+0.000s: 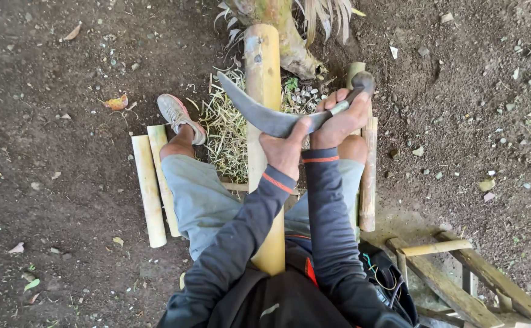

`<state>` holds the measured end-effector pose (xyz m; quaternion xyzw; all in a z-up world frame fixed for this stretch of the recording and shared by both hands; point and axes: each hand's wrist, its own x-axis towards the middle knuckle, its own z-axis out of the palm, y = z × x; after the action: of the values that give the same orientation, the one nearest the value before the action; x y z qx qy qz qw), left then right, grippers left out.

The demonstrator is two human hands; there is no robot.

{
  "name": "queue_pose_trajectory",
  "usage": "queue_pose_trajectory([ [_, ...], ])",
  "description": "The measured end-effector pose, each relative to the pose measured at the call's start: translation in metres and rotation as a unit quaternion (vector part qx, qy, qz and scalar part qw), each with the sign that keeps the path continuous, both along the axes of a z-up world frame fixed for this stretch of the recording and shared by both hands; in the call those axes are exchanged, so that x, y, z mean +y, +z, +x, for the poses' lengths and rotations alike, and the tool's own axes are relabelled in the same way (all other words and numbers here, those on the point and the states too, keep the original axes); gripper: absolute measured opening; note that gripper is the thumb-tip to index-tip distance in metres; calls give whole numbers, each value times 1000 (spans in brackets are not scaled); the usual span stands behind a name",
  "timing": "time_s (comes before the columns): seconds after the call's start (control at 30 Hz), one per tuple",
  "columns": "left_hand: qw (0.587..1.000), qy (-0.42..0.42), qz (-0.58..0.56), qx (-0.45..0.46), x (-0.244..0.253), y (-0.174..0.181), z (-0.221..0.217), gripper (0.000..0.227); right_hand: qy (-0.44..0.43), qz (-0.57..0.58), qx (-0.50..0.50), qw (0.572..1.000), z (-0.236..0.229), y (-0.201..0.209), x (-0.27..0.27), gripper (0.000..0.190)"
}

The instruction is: Using a curved knife to strip the outer bark from a length of bamboo.

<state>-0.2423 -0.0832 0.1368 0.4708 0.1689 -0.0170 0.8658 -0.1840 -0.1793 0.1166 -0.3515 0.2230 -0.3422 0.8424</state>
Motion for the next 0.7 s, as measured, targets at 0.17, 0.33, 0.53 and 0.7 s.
queue_pose_trajectory([
  [0.17,997,68,-17,44,14,5,-4,17,-7,1,-16,1000,-19,15,12,25],
  [0.33,994,100,-8,-38,54,3,11,15,9,-40,-21,999,-16,13,15,24],
  [0.53,933,99,344,-42,94,-47,28,64,29,-61,52,996,-2,-8,27,26],
  [0.7,954,84,280,-66,101,-45,19,58,36,-35,37,998,-5,-2,31,28],
])
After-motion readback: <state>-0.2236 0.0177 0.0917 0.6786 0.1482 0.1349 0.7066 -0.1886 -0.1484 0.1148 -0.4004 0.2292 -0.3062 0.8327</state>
